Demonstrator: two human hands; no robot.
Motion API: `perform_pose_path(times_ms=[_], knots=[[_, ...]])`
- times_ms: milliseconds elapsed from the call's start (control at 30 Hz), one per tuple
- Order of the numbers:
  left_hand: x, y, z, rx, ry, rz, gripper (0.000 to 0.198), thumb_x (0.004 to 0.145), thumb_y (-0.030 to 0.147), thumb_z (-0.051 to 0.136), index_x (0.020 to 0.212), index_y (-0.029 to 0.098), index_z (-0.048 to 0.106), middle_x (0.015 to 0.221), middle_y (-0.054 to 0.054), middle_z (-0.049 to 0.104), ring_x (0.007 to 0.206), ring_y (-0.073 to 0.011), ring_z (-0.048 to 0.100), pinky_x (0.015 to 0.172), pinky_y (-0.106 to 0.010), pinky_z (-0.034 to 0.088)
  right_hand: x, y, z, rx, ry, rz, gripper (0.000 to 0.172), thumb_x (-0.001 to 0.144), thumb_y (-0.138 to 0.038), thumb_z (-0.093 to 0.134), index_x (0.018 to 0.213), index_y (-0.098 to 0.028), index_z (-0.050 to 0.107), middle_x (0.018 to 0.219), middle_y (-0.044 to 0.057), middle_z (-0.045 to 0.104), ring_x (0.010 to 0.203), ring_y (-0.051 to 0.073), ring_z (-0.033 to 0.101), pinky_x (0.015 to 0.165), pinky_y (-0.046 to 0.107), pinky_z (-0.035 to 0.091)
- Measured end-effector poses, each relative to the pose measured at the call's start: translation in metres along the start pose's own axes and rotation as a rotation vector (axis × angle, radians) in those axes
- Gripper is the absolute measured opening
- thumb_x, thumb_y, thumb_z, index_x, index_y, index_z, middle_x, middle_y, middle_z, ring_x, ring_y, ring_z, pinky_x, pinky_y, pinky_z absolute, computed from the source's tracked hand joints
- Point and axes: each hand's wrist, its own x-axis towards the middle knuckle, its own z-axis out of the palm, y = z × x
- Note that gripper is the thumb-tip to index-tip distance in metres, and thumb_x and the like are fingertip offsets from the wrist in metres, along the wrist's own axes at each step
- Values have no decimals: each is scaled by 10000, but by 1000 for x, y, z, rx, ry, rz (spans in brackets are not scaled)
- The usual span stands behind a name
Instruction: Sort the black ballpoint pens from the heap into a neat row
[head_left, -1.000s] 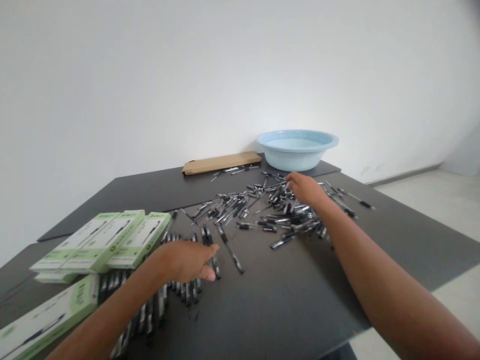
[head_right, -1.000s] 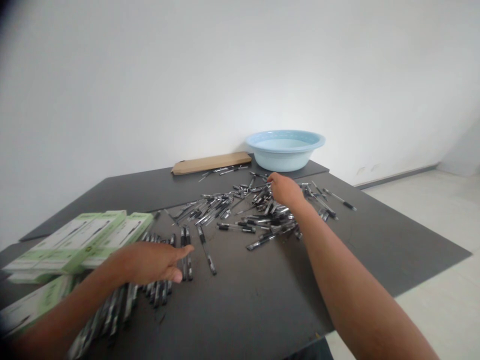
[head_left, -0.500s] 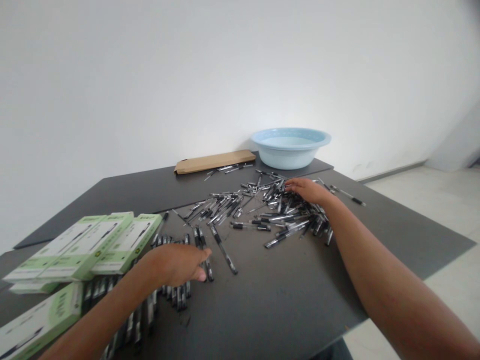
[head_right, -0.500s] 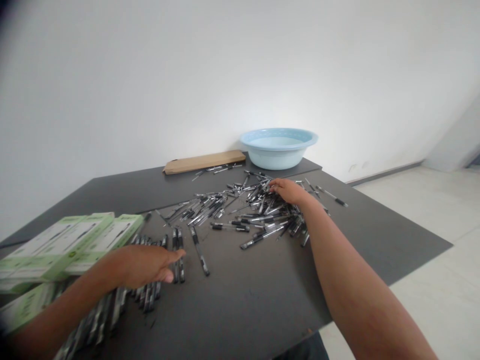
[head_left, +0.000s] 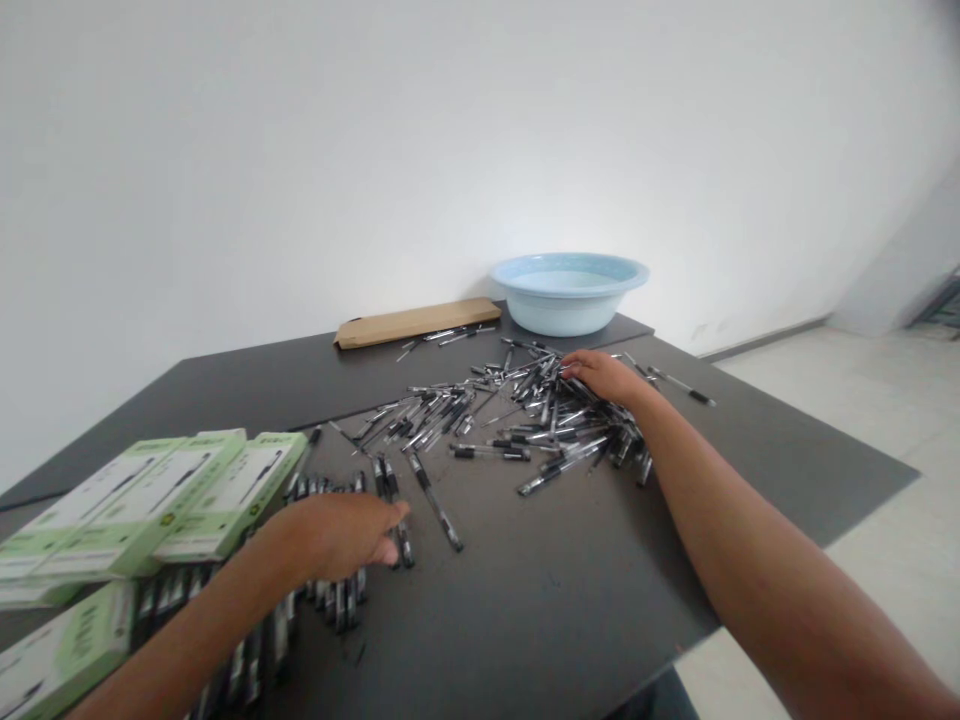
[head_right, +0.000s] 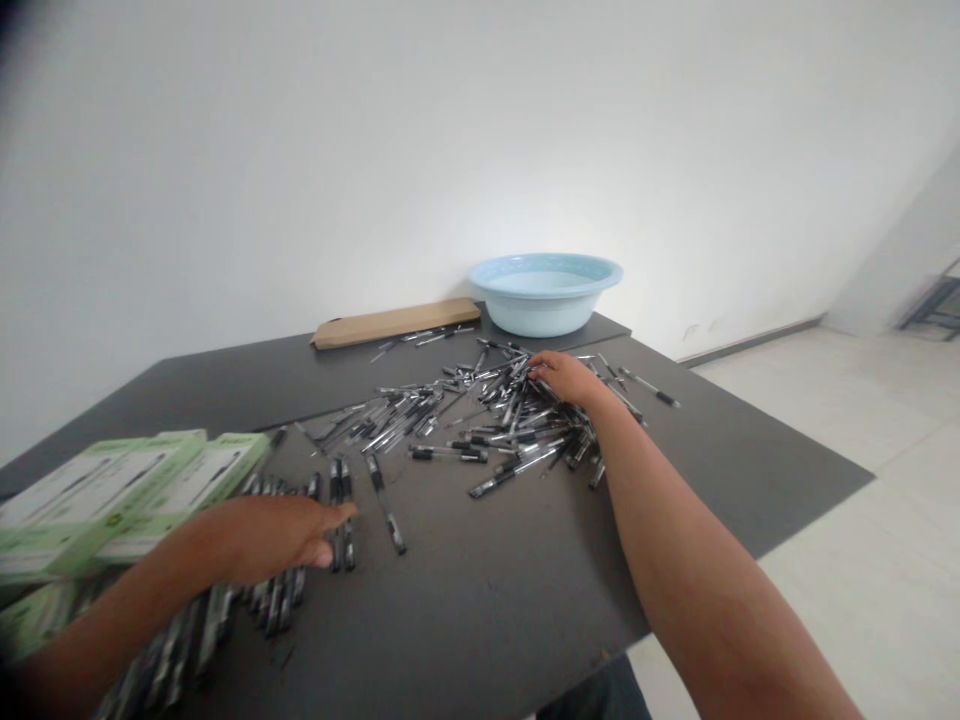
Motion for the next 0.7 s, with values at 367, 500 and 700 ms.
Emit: perform_pose_path(times_ms=[367,500,700], knots=[[4,-1,2,-4,40,20,559,928,233,453,1466,81,458,1408,-198,569,1271,-307,555,1038,-423,446,-2,6,-21,-167,148,175,348,847,-106,472,1088,-148,721,958,88,758,903,193,680,807,253,480],[5,0,0,-3,32,-1,574,909,249,457,1461,95,476,1404,-201,572,1265,-325,558,1036,-436,452,-3,4,-25,-261,128,212,332,812,-82,495,980,-162,770,981,90,759,926,203,672,832,244,464],[8,-4,3,-41,35,9,568,917,242,472,1452,52,475,1387,-227,578,1259,-338,562,1041,-443,450,-3,8,-32,-337,108,279,315,899,-226,493,1020,-164,778,1065,121,748,994,233,671,843,258,466]])
